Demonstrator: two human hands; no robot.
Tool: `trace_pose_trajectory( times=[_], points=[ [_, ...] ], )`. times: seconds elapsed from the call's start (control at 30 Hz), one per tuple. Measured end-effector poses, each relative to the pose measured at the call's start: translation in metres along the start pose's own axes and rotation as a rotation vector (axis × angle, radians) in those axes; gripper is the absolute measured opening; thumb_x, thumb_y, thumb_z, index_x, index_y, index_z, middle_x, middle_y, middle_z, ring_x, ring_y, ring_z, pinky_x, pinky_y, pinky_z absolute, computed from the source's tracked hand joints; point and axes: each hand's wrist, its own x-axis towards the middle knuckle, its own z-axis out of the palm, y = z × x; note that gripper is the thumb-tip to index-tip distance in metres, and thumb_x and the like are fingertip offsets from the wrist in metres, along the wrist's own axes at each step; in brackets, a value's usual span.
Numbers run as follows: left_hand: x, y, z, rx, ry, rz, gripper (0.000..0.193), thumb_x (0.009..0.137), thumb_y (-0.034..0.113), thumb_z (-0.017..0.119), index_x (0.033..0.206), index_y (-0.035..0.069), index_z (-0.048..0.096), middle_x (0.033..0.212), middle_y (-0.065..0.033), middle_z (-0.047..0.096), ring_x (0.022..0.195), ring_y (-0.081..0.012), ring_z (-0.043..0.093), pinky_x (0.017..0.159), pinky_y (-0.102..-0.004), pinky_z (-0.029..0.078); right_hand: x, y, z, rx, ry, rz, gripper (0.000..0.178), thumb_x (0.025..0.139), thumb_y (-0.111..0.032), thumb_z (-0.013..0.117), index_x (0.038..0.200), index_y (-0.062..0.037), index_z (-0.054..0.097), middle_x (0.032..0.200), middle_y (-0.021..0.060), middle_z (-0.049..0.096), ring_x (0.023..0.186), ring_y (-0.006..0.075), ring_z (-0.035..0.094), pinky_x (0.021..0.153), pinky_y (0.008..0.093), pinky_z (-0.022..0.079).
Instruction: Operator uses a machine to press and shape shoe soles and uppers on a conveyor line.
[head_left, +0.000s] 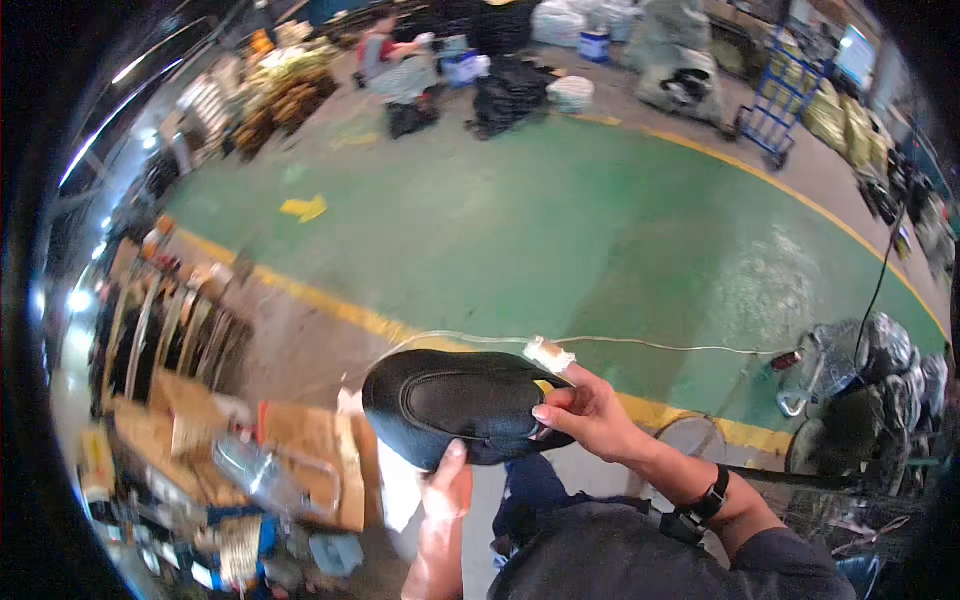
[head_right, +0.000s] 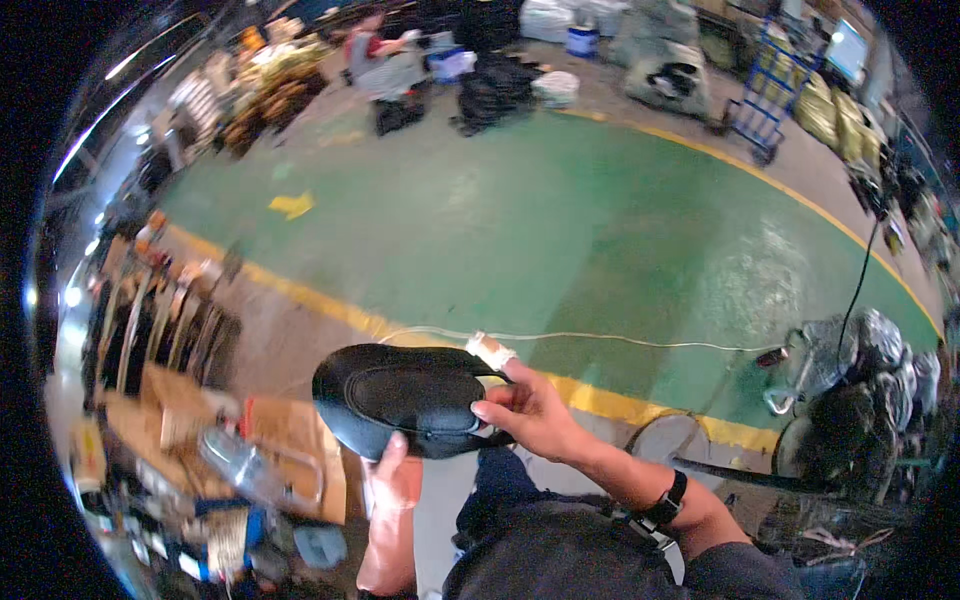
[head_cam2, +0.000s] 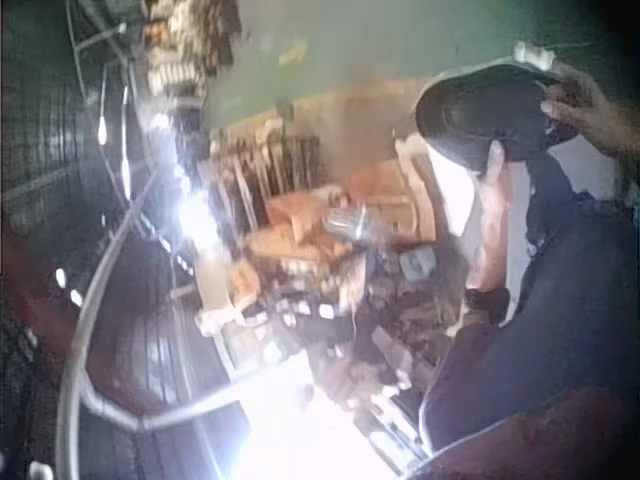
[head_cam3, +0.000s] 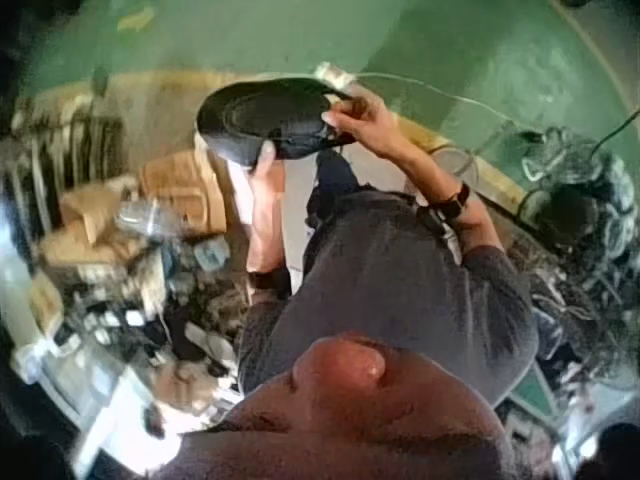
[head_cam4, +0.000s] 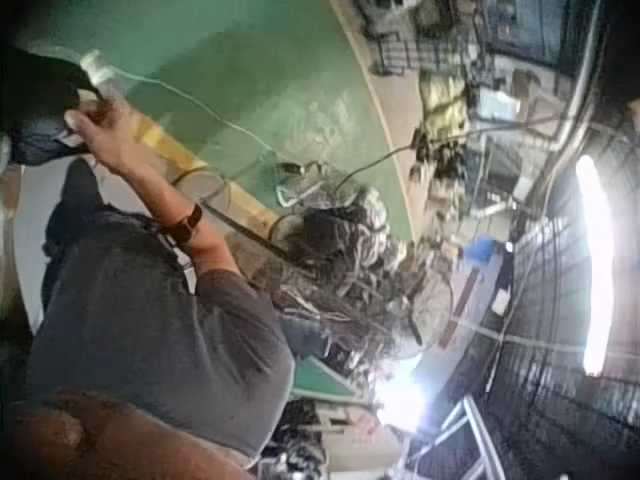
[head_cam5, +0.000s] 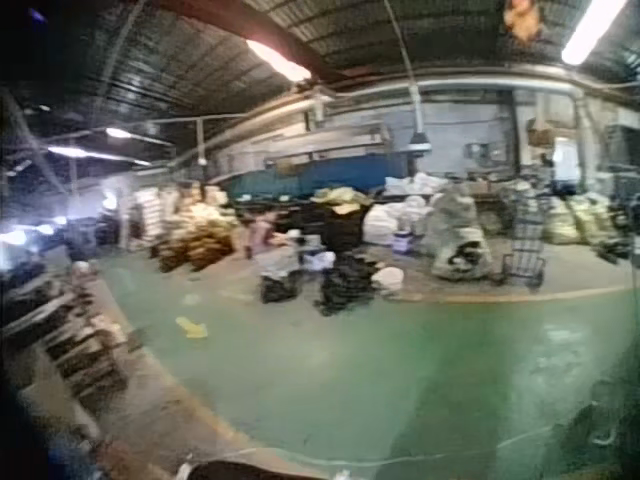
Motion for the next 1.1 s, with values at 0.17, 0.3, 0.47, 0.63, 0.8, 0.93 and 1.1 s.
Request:
trace_pose_trajectory(
  times=[0.17, 0.3, 0.47, 0.63, 0.8, 0.93, 1.1],
  points=[
    [0.179, -0.044, 0.092, 0.024, -0.108, -0.154, 0.052, 0.089, -0.002, 0.067, 0.139, 0.001, 0.051, 0.138, -0.0124, 0.057, 0.126, -0.0264, 0.054, 0.111, -0.0444, 0.039, 0.105, -0.084, -0.090, -0.010, 0.150, -0.111, 0.066, 0.095, -0.001, 0.066, 0.152, -0.0011, 0.033, 0.094, 0.0009, 0.064, 0.084, 0.0055, 0.056, 0.075, 0.0236, 0.048],
    [0.277, -0.090, 0.154, 0.133, -0.233, -0.118, 0.051, 0.089, -0.002, 0.070, 0.137, 0.003, 0.054, 0.137, -0.0096, 0.058, 0.123, -0.0221, 0.055, 0.110, -0.0407, 0.039, 0.174, -0.131, -0.172, 0.061, 0.254, -0.118, 0.067, 0.096, -0.001, 0.065, 0.152, -0.0007, 0.030, 0.098, 0.0019, 0.065, 0.088, 0.0058, 0.057, 0.077, 0.0237, 0.047],
    [0.392, -0.113, 0.272, 0.874, -0.640, 0.269, 0.030, 0.075, 0.004, 0.075, 0.104, 0.009, 0.076, 0.118, -0.0102, 0.070, 0.117, -0.0297, 0.060, 0.108, -0.0479, 0.040, 0.266, -0.184, -0.294, 0.090, 0.223, -0.263, 0.075, 0.096, 0.001, 0.063, 0.157, -0.0082, 0.019, 0.103, 0.0037, 0.062, 0.098, 0.0098, 0.059, 0.087, 0.0281, 0.050],
    [0.461, -0.150, 0.462, 1.308, -1.263, 0.820, 0.028, 0.072, 0.029, 0.067, 0.095, 0.028, 0.081, 0.116, 0.0021, 0.069, 0.112, -0.0250, 0.053, 0.116, -0.0572, 0.020, 0.312, -0.285, -0.416, 0.428, 0.103, -0.465, 0.089, 0.094, -0.004, 0.068, 0.159, -0.0116, 0.009, 0.127, 0.0142, 0.061, 0.115, 0.0209, 0.060, 0.101, 0.0365, 0.049],
    [0.524, -0.263, 0.609, 1.206, -1.504, 0.989, 0.024, 0.079, 0.024, 0.065, 0.096, 0.032, 0.079, 0.111, 0.0087, 0.068, 0.112, -0.0159, 0.050, 0.118, -0.0571, 0.015, 0.321, -0.349, -0.568, 0.645, 0.169, -0.569, 0.097, 0.090, -0.017, 0.076, 0.161, -0.0117, 0.010, 0.136, 0.0172, 0.057, 0.122, 0.0234, 0.058, 0.103, 0.0383, 0.049],
    [0.575, -0.396, 0.732, 0.977, -1.729, 1.059, 0.023, 0.078, 0.024, 0.066, 0.096, 0.032, 0.079, 0.111, 0.0092, 0.068, 0.111, -0.0155, 0.051, 0.118, -0.0577, 0.015, 0.303, -0.387, -0.715, 0.379, 0.476, -0.608, 0.079, 0.097, -0.030, 0.066, 0.156, -0.0070, 0.020, 0.133, 0.0142, 0.057, 0.121, 0.0220, 0.057, 0.105, 0.0379, 0.047],
    [0.584, -0.566, 0.915, 0.617, -1.996, 0.957, 0.023, 0.075, 0.023, 0.068, 0.094, 0.030, 0.079, 0.108, 0.0078, 0.070, 0.106, -0.0167, 0.055, 0.118, -0.0584, 0.016, 0.226, -0.448, -0.876, 0.222, 0.856, -0.803, 0.092, 0.097, -0.028, 0.068, 0.160, -0.0107, 0.003, 0.133, 0.0140, 0.058, 0.122, 0.0223, 0.057, 0.107, 0.0386, 0.045]
  ],
)
